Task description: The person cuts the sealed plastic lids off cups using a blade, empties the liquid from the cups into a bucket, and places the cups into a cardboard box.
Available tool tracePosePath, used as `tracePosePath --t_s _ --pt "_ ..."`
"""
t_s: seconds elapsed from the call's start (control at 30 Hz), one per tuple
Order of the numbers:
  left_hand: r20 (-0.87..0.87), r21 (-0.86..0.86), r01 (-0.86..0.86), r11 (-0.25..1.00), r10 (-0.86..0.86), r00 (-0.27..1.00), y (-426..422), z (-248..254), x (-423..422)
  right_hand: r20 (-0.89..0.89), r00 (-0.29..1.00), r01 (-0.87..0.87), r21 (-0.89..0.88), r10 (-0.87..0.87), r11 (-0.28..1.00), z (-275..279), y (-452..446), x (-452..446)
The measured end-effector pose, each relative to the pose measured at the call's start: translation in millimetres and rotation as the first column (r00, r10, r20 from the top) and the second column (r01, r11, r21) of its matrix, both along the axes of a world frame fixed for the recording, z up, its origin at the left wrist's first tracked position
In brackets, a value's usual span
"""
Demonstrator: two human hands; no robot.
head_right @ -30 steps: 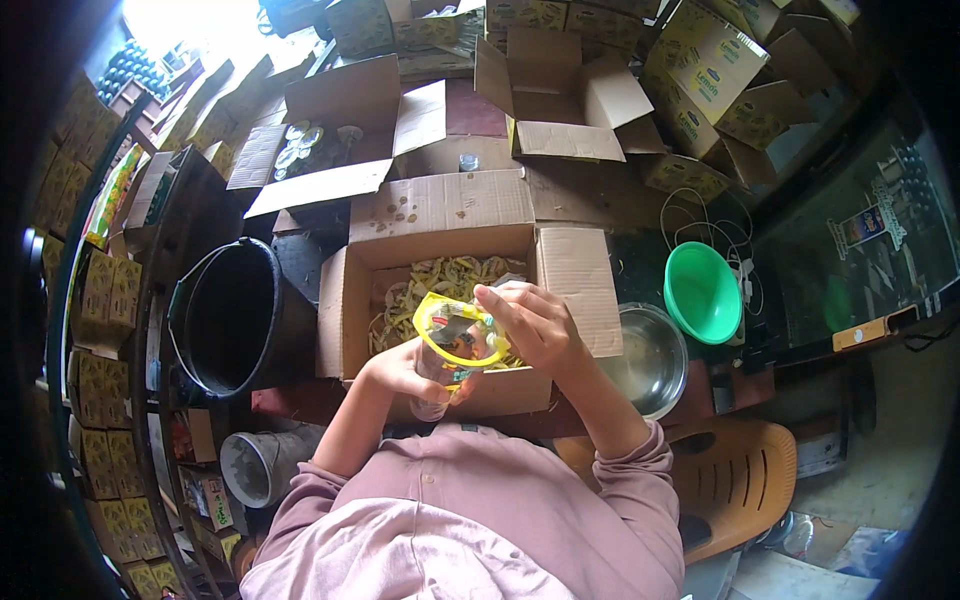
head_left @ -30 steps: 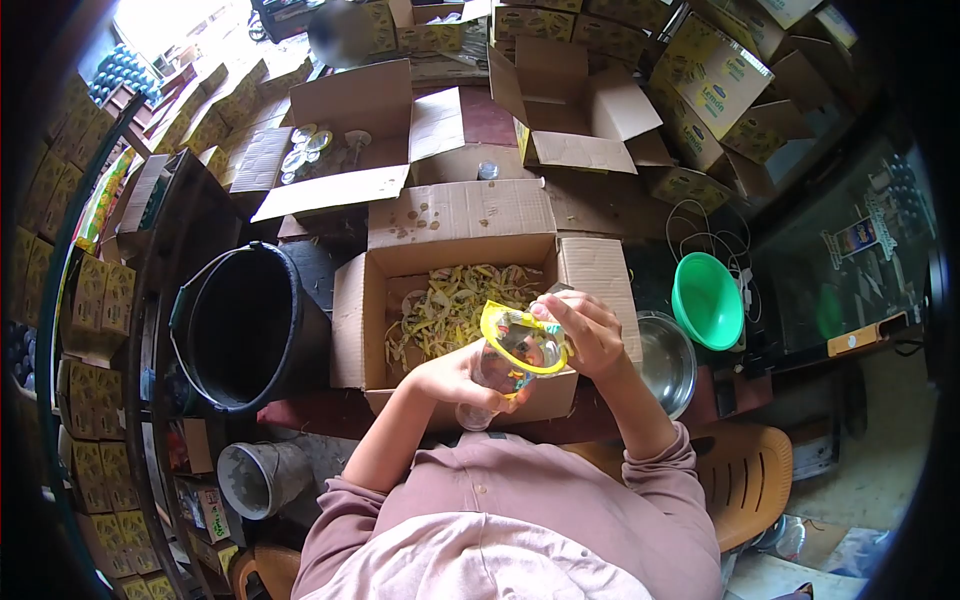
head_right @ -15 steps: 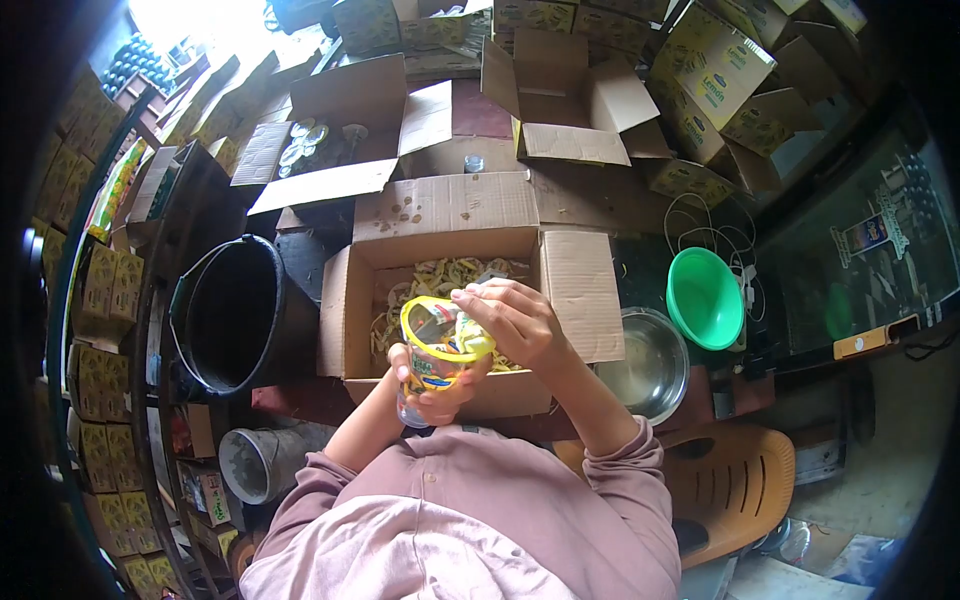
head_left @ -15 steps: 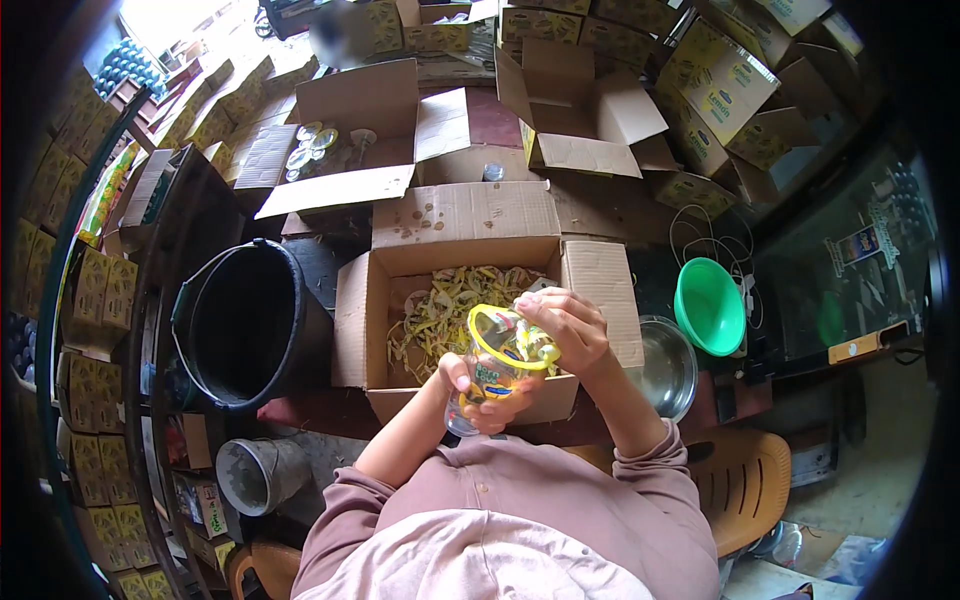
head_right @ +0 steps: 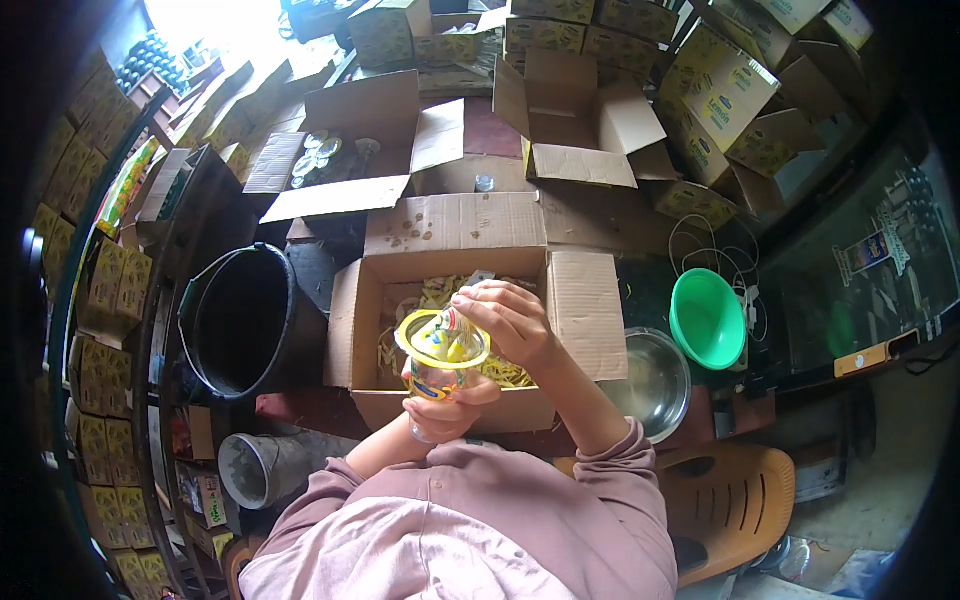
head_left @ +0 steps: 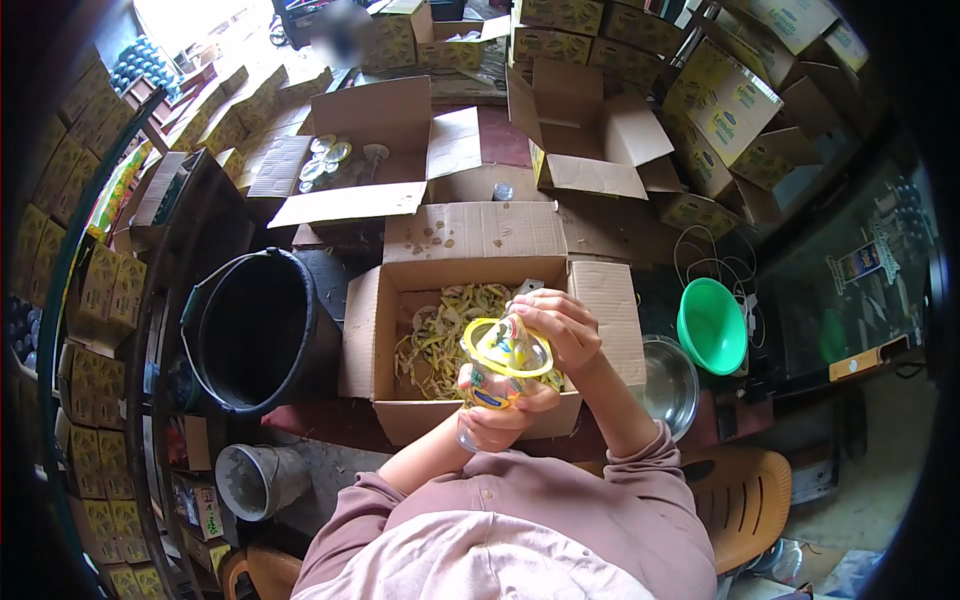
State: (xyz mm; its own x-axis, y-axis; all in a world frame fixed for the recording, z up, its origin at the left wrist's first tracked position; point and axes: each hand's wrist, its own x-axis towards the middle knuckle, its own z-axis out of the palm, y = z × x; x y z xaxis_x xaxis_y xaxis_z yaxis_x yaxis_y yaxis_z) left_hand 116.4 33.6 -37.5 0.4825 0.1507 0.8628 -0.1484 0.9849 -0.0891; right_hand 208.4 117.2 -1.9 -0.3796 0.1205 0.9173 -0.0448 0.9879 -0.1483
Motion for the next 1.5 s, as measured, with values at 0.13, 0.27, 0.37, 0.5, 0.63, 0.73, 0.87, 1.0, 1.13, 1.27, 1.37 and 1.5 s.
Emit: tracePosePath --t_s 0.13,0.27,0.37,0.5,0.63,0.73,0.87,1.0,1.13,1.27,1.37,1.5 --pt "0.027 0.05 0.01 0.999 -0.011 1.0 3 -2 2 -0.023 0.999 -0.043 -0.038 0.042 0.998 -1 -2 -5" --pt "0.077 0.055 0.034 0.998 -0.039 0.996 3 -4 5 -0.037 0.997 -0.067 -0.073 0.064 0.995 -3 -1 -8" --pt "0.064 0.019 0.027 0.999 -0.028 0.998 3 -3 3 0.004 0.998 -0.069 -0.042 0.069 0.997 0 2 -7" --pt "-0.16 -0.084 -0.051 0.995 0.037 0.986 -1 -5 -17 0.033 0.999 -0.004 -0.008 0.004 1.0 -1 2 -2" --pt "-0.421 -0.171 -0.262 0.95 0.17 0.891 -11 0 -25 0.051 0.998 0.047 -0.005 -0.047 0.999 2 3 4" --pt "-0.704 0.315 -0.546 0.776 0.577 0.414 2 -24 -47 0.053 0.99 0.125 0.104 -0.131 0.987 9 8 13" --pt "-0.4 0.911 -0.321 0.26 0.749 -0.529 0 16 -70 0.138 0.953 0.232 0.231 -0.268 0.945 18 11 27" --pt "0.072 0.986 -0.035 -0.164 0.603 -0.795 -8 29 -55 0.174 0.929 0.27 0.28 -0.325 0.921 21 10 27" --pt "0.209 0.976 0.159 -0.147 0.446 -0.87 -17 39 -37 0.193 0.928 0.251 0.306 -0.318 0.918 22 6 26" --pt "0.392 0.913 0.321 -0.253 0.323 -0.861 -16 29 -37 0.105 0.951 0.251 0.278 -0.29 0.927 18 5 30" --pt "0.459 0.879 0.385 -0.28 0.285 -0.841 -18 32 -37 0.081 0.964 0.229 0.228 -0.253 0.946 10 6 33" --pt "0.39 0.919 0.333 -0.21 0.373 -0.842 -20 36 -38 0.058 0.968 0.226 0.229 -0.245 0.947 8 6 34"
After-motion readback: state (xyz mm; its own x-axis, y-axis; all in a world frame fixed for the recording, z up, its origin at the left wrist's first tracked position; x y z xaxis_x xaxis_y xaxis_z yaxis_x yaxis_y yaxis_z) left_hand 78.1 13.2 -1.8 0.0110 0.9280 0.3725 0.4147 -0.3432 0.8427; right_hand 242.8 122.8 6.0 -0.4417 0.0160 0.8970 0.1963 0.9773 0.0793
